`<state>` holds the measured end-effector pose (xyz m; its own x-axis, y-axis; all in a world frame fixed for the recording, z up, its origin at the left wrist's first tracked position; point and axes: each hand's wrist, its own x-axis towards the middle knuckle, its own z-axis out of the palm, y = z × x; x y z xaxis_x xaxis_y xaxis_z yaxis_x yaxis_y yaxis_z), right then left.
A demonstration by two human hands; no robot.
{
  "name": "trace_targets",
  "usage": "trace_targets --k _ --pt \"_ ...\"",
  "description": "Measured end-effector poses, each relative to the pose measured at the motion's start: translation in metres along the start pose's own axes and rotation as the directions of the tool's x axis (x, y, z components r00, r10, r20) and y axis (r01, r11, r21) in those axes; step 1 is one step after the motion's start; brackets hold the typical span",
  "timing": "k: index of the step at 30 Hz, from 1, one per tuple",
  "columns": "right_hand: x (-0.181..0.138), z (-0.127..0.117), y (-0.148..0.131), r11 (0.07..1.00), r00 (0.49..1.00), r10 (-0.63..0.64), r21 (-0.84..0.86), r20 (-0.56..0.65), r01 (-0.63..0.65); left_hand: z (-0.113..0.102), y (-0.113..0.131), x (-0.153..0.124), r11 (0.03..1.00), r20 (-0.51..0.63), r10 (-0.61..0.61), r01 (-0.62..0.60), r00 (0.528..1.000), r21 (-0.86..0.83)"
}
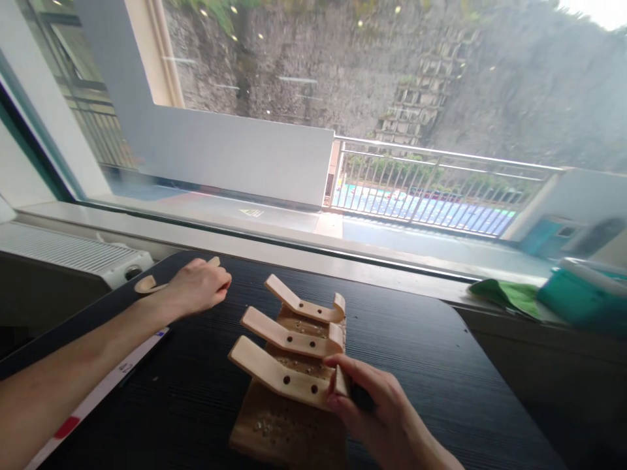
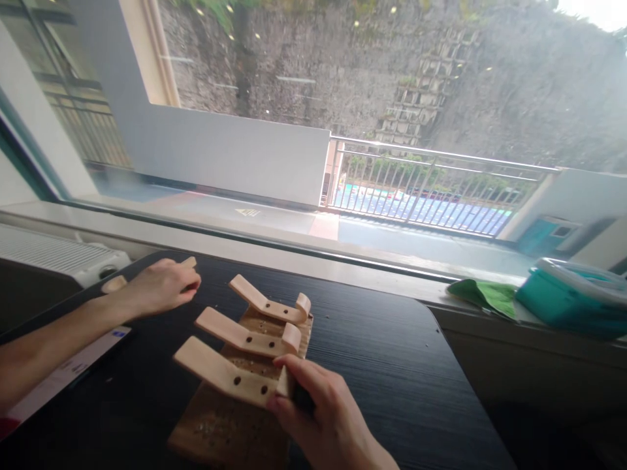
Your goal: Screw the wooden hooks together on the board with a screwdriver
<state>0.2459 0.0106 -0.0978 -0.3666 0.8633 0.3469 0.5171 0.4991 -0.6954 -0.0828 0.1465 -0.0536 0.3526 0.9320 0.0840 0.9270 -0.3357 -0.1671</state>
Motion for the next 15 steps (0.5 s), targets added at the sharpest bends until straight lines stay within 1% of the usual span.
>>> trace_targets --k 1,2,3,4,5,6,7,8,9,10,11,13,15 --pt "0.000 0.000 0.001 1.000 1.000 0.006 0.015 0.002 -0.006 -0.009 0.007 -0.004 0.998 -0.038 -0.041 0.040 0.998 -0.040" --pt "0.000 0.000 0.001 0.999 1.000 0.011 0.035 0.007 -0.011 -0.019 0.016 -0.010 0.972 -0.086 -0.133 0.113 0.987 -0.205" --pt "0.000 0.001 0.001 0.998 1.000 0.013 0.058 0.015 -0.014 -0.030 0.027 -0.016 0.914 -0.138 -0.220 0.155 0.966 -0.374" --pt "0.000 0.001 0.001 0.996 1.000 0.014 0.082 0.027 -0.017 -0.039 0.040 -0.024 0.838 -0.184 -0.265 0.132 0.946 -0.529" --pt "0.000 0.001 0.001 0.994 0.999 0.015 0.105 0.037 -0.019 -0.048 0.053 -0.031 0.752 -0.209 -0.283 0.081 0.936 -0.654" --pt "0.001 0.001 0.001 0.992 0.999 0.016 0.121 0.047 -0.021 -0.054 0.067 -0.038 0.679 -0.242 -0.282 0.015 0.928 -0.734" --pt "0.001 0.001 0.001 0.991 0.998 0.015 0.133 0.054 -0.022 -0.058 0.081 -0.045 0.643 -0.272 -0.233 -0.062 0.934 -0.763" --pt "0.001 0.000 0.001 0.990 0.998 0.011 0.141 0.054 -0.019 -0.060 0.093 -0.051 0.619 -0.304 -0.158 -0.146 0.940 -0.772" --pt "0.002 0.000 0.001 0.989 0.999 0.002 0.146 0.048 -0.009 -0.060 0.103 -0.055 0.596 -0.308 -0.070 -0.208 0.949 -0.776" --pt "0.002 0.000 0.001 0.989 0.999 -0.007 0.148 0.040 0.001 -0.058 0.111 -0.058 0.572 -0.298 -0.002 -0.243 0.955 -0.784" --pt "0.001 0.000 0.001 0.989 0.999 -0.016 0.149 0.033 0.011 -0.055 0.117 -0.061 0.554 -0.296 0.029 -0.262 0.955 -0.790" --pt "0.001 -0.001 0.000 0.988 0.999 -0.027 0.153 0.034 0.022 -0.045 0.124 -0.064 0.566 -0.314 0.077 -0.300 0.946 -0.768" --pt "0.001 -0.002 0.000 0.988 0.999 -0.034 0.153 0.042 0.027 -0.035 0.125 -0.065 0.632 -0.347 0.143 -0.355 0.927 -0.689"
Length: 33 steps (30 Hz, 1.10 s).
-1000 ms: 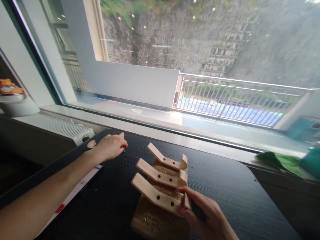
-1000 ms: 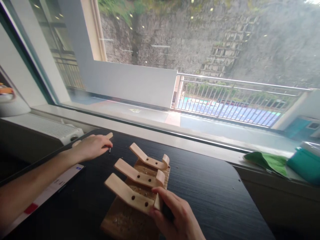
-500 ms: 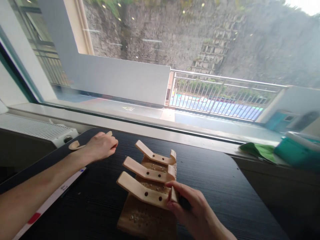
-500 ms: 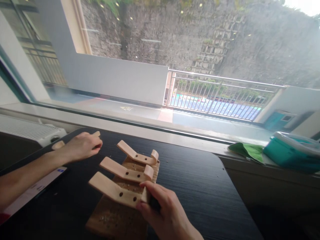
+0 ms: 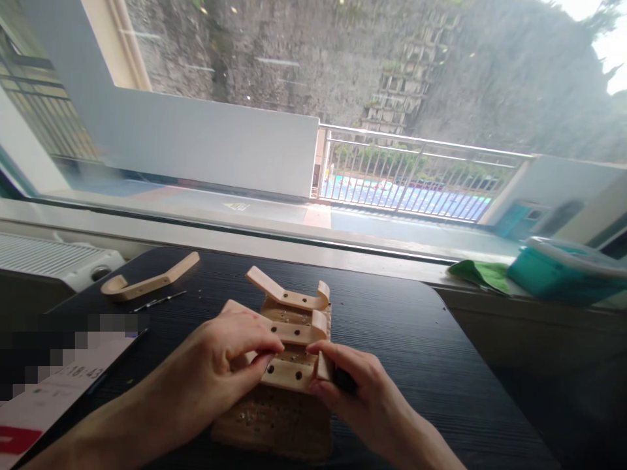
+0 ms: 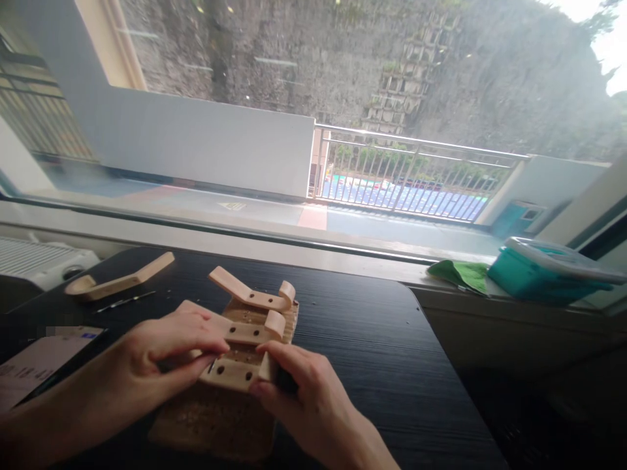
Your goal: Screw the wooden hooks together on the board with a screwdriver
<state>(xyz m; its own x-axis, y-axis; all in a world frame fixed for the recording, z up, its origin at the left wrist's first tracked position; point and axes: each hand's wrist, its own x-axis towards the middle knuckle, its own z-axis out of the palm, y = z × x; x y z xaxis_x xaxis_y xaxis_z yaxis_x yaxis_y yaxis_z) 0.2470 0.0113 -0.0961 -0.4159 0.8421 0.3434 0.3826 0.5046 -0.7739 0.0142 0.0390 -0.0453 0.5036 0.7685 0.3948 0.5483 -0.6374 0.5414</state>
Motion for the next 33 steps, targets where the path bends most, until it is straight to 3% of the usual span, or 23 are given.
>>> trace_targets --k 6,11,22,33 --pt "0.001 -0.001 -0.002 1.000 1.000 -0.006 -0.001 0.011 0.006 0.012 -0.011 -0.012 0.941 -0.047 0.216 -0.195 0.975 0.276" --pt "0.002 0.000 -0.003 1.000 1.000 -0.010 0.001 0.013 0.010 0.019 -0.007 -0.014 0.956 -0.155 0.216 -0.176 0.964 0.235" --pt "0.001 0.000 -0.001 0.999 0.999 -0.032 -0.011 -0.010 0.032 0.024 -0.003 -0.023 0.942 -0.250 0.259 -0.187 0.933 0.279" --pt "0.001 -0.001 -0.002 1.000 1.000 -0.006 -0.009 -0.007 0.006 0.025 0.002 -0.016 0.921 -0.188 0.290 -0.221 0.938 0.321"
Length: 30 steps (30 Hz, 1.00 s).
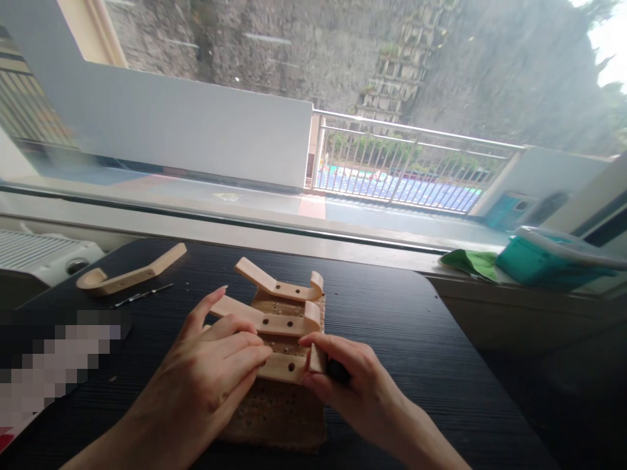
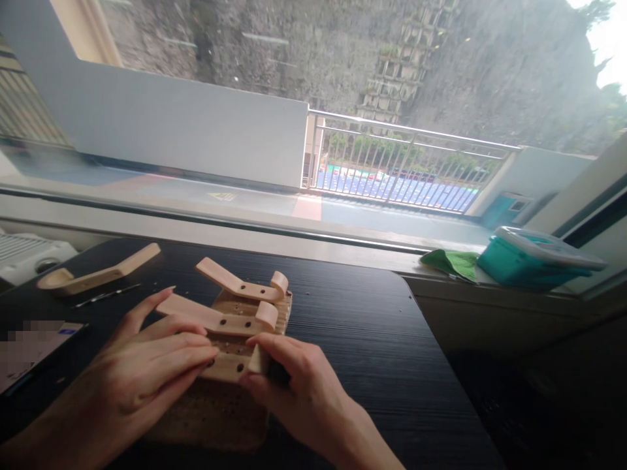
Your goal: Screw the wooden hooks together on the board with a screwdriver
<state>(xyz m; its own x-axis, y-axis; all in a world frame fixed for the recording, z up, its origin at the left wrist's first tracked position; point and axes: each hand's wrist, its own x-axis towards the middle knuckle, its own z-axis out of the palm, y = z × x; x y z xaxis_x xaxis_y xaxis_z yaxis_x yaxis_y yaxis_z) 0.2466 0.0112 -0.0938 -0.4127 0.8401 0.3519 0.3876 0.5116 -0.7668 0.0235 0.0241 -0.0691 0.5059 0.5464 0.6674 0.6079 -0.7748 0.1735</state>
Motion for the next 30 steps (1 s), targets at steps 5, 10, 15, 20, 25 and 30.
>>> trace_targets --k 5,10,15,20,25,30 --pt "0.001 -0.001 -0.001 1.000 1.000 0.003 -0.009 0.000 -0.003 -0.003 0.000 0.000 0.999 0.049 0.035 -0.036 0.998 0.021" --pt "0.001 -0.001 -0.003 1.000 1.000 0.011 -0.015 -0.004 -0.011 -0.003 -0.003 0.000 0.993 0.092 0.087 -0.093 0.992 0.068" --pt "0.001 -0.001 -0.002 1.000 1.000 0.002 -0.008 -0.005 -0.002 0.000 -0.002 -0.003 0.995 0.104 0.053 -0.061 0.993 0.074" --pt "0.000 0.000 -0.002 0.999 1.000 0.014 -0.035 -0.011 -0.014 0.002 0.002 -0.006 0.996 0.082 -0.015 0.008 0.997 0.090" --pt "0.000 0.000 -0.001 0.997 1.000 0.020 -0.071 0.010 -0.019 0.005 0.003 -0.010 0.994 -0.001 -0.074 0.074 0.997 0.075" --pt "-0.002 -0.019 -0.022 0.987 0.968 -0.125 -0.125 -0.217 0.100 0.007 0.002 -0.013 0.990 -0.021 -0.092 0.094 0.996 0.107"
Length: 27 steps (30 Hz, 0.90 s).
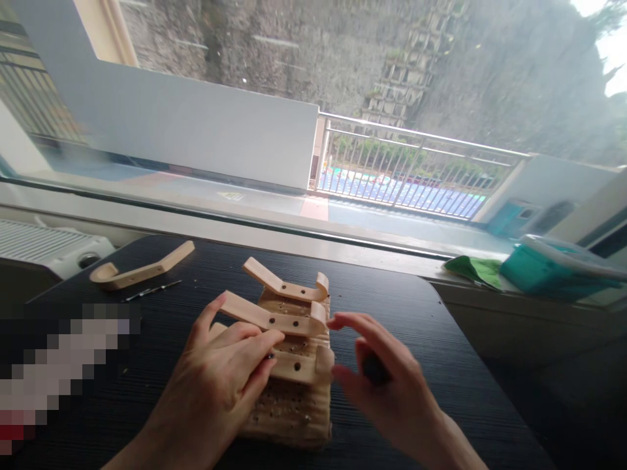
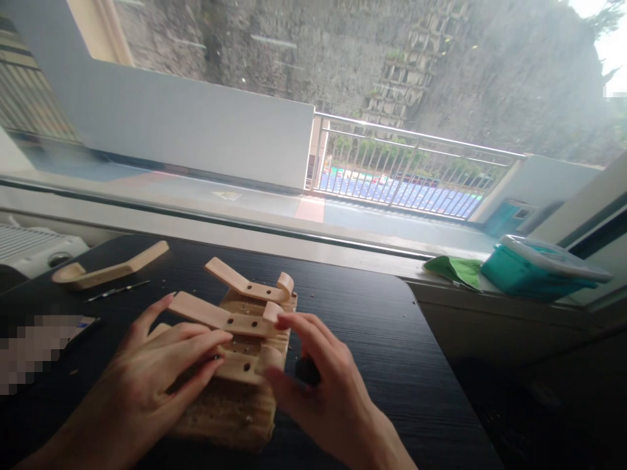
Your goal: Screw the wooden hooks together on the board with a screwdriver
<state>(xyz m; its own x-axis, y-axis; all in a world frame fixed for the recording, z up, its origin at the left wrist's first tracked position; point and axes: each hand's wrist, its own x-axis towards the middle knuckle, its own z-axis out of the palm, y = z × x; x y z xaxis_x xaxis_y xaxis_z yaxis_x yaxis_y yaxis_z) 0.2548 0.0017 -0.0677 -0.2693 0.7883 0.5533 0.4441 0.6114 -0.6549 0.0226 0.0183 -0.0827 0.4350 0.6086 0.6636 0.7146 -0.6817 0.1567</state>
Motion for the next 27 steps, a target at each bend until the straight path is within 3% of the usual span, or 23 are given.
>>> trace_targets --k 3,4,7,12,16,27 --pt "0.016 -0.019 -0.025 0.993 0.946 0.014 0.118 -0.323 0.026 0.001 0.001 0.000 1.000 -0.013 -0.025 0.026 1.000 0.008" --pt "0.024 -0.023 -0.033 0.987 0.939 0.010 0.152 -0.344 0.045 0.001 0.001 0.000 0.999 -0.019 -0.032 0.032 0.999 0.009" --pt "0.051 -0.022 -0.050 0.975 0.945 -0.071 0.177 -0.320 0.133 0.001 0.003 -0.002 0.999 -0.042 -0.040 0.040 0.998 0.002" --pt "0.081 0.015 -0.047 0.958 0.972 -0.130 0.227 -0.195 0.173 0.004 0.006 -0.005 0.994 -0.110 -0.105 0.102 0.988 -0.032" --pt "0.083 0.035 -0.036 0.968 0.976 -0.195 0.143 -0.094 0.207 0.006 0.008 -0.006 0.985 -0.133 -0.165 0.157 0.977 -0.069" --pt "0.080 0.046 -0.026 0.976 0.981 -0.193 0.108 0.031 0.188 0.010 0.008 -0.005 0.970 -0.164 -0.211 0.186 0.964 -0.155"
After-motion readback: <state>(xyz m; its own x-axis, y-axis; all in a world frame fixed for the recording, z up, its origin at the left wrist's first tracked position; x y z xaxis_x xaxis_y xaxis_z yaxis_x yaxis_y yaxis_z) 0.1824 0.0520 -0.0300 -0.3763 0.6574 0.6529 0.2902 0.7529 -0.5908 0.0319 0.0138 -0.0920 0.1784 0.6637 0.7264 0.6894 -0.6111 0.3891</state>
